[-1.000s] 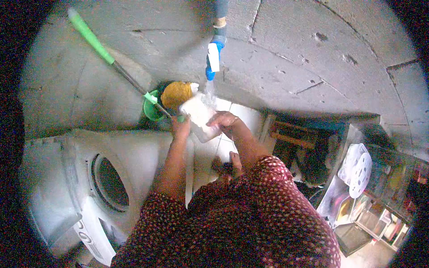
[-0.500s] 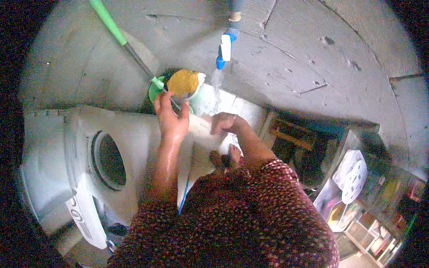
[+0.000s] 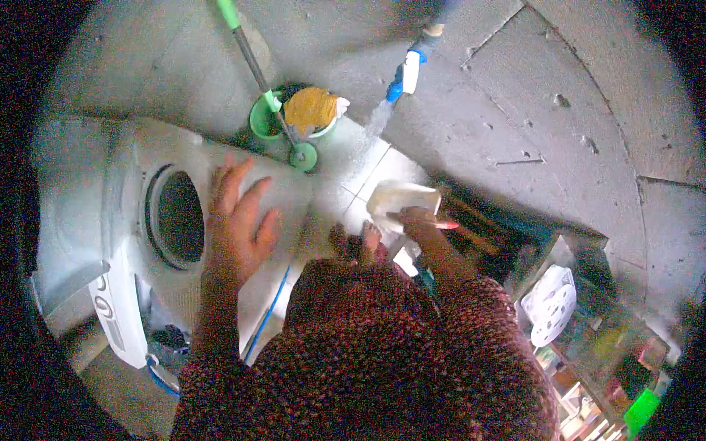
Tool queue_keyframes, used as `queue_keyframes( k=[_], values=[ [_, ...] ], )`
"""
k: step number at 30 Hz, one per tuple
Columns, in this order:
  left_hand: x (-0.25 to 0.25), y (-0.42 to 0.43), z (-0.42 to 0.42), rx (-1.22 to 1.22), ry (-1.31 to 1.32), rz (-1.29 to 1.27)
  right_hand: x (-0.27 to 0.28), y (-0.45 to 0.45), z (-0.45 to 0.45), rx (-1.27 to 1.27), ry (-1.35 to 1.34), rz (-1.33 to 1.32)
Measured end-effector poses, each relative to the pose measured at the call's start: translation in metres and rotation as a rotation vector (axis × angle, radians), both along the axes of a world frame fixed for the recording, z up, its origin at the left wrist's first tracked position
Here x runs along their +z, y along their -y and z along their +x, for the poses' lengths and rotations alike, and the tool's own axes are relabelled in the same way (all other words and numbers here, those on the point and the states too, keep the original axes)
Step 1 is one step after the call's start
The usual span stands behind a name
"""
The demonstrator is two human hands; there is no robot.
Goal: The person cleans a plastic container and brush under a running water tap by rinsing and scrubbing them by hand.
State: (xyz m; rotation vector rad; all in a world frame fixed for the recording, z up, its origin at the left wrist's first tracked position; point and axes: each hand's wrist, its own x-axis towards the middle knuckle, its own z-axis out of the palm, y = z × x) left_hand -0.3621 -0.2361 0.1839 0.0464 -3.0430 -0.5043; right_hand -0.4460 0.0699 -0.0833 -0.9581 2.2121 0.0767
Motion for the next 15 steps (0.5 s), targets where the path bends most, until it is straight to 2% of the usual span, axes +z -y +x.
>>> queue_keyframes(
  k=[2, 4, 5, 6, 8, 11, 14, 15],
  values=[
    [0.002, 0.008, 0.001, 0.007, 0.02, -0.091, 0.055, 0.013, -0.006, -0.251, 0.031, 0.188],
    [-0.006, 0.02, 0.005, 0.048, 0.078, -0.156, 0.027, 0.001, -0.017, -0.342, 0.129, 0.316],
    [-0.004, 0.024, 0.006, -0.001, 0.098, -0.175, -0.025, -0.028, -0.011, -0.204, -0.008, 0.174],
    [-0.006, 0.027, 0.006, 0.0, 0.067, -0.139, 0.021, 0.001, -0.017, -0.425, 0.138, 0.316],
    [-0.013, 0.028, 0.005, 0.01, -0.004, -0.068, 0.052, 0.013, -0.01, -0.229, 0.056, 0.273],
    [-0.015, 0.032, 0.005, 0.004, 0.024, -0.095, 0.003, -0.003, 0.001, -0.352, 0.026, 0.2],
    [-0.015, 0.03, 0.005, 0.003, 0.046, -0.111, -0.018, -0.012, 0.004, -0.183, -0.092, 0.14],
    [-0.014, 0.029, 0.004, 0.005, 0.043, -0.102, -0.033, -0.017, 0.002, -0.398, -0.09, 0.128]
  ],
)
